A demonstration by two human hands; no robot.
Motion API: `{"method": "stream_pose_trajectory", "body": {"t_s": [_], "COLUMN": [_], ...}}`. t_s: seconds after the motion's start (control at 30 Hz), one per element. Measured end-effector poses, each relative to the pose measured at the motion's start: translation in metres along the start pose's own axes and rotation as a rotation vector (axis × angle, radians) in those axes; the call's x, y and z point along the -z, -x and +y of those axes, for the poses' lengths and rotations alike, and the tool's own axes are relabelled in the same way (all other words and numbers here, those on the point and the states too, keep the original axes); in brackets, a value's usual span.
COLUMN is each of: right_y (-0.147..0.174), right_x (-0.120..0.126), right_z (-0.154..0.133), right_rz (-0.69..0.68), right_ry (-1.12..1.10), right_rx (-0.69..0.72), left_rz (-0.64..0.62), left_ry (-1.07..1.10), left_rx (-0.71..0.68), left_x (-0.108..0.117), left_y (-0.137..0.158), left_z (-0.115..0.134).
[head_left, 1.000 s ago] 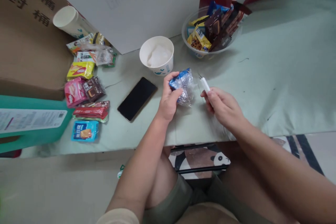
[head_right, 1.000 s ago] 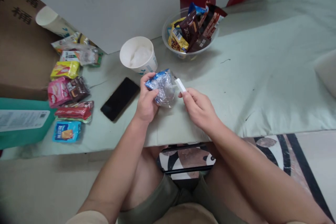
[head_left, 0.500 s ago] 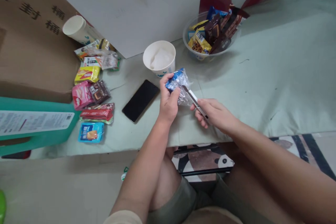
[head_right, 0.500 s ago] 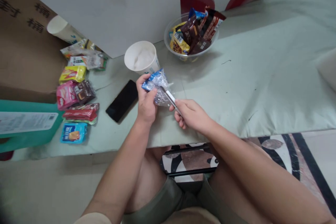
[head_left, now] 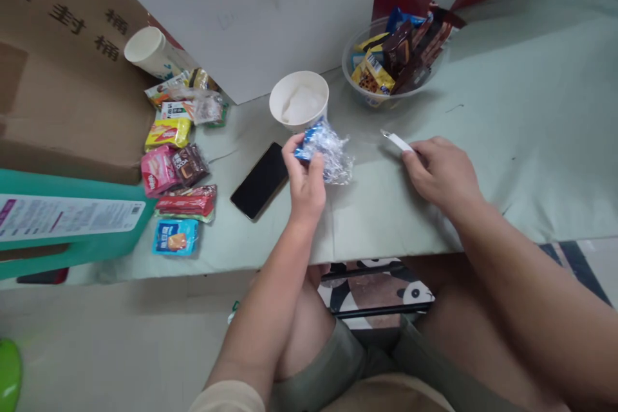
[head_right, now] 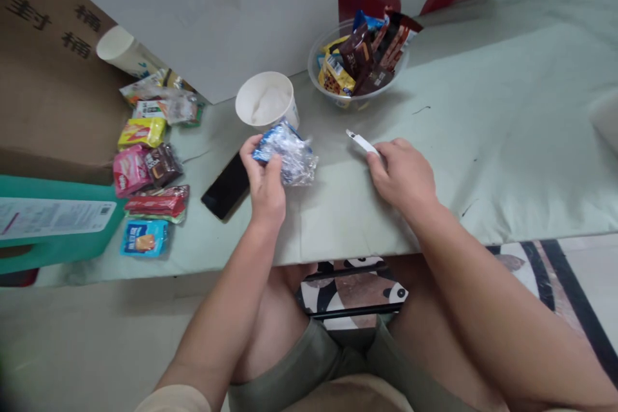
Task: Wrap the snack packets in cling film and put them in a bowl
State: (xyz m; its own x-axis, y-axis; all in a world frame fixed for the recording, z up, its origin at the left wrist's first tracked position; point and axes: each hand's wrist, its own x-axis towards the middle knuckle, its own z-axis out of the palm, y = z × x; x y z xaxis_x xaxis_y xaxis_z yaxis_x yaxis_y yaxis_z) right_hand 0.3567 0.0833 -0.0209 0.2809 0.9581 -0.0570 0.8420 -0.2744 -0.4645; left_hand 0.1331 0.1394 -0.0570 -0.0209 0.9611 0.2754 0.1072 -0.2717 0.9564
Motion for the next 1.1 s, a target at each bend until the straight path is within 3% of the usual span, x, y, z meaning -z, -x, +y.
{"method": "stream_pose_trajectory", "body": {"t_s": [0.17,0.27,0.37,0.47,0.7,0.87,1.0,1.1], "right_y": [-0.007,-0.007,-0.005,-0.001,0.009,0.010,0.011,0.014], "right_x": [-0.004,-0.003,-0.005,-0.010,-0.014,-0.012,-0.007,-0.005], "right_z": [0.014,0.015,0.011,0.005,-0.002,-0.002,-0.005,-0.008], "right_rz": [0.120,0.250,0.306,0.315,0.305,0.301,0.287,0.233], "right_ry": [0.153,0.171,0.125,0.079,0.033,-0.027,-0.134,-0.253], "right_rx": [-0.023,-0.014,0.044,0.120,0.233,0.250,0.263,0.362], "left_rz": [-0.235,-0.233,-0.367,-0.507,-0.452,-0.427,-0.283,-0.157], "left_ry": [-0.263,-0.459,-0.479,-0.533,-0.453,-0.416,-0.288,-0.044], "left_rx": [0.091,-0.144,-0.480,-0.586,-0.316,-0.211,-0.015,0.194], "left_x": [-0.013,-0.009,-0.002,0.000,-0.004,-0.004,-0.003,-0.003], "left_y": [0.025,0.029,0.028,0.027,0.020,0.021,0.016,0.009], "left_z": [0.011,0.017,0.020,0.020,0.027,0.034,0.035,0.032]}}
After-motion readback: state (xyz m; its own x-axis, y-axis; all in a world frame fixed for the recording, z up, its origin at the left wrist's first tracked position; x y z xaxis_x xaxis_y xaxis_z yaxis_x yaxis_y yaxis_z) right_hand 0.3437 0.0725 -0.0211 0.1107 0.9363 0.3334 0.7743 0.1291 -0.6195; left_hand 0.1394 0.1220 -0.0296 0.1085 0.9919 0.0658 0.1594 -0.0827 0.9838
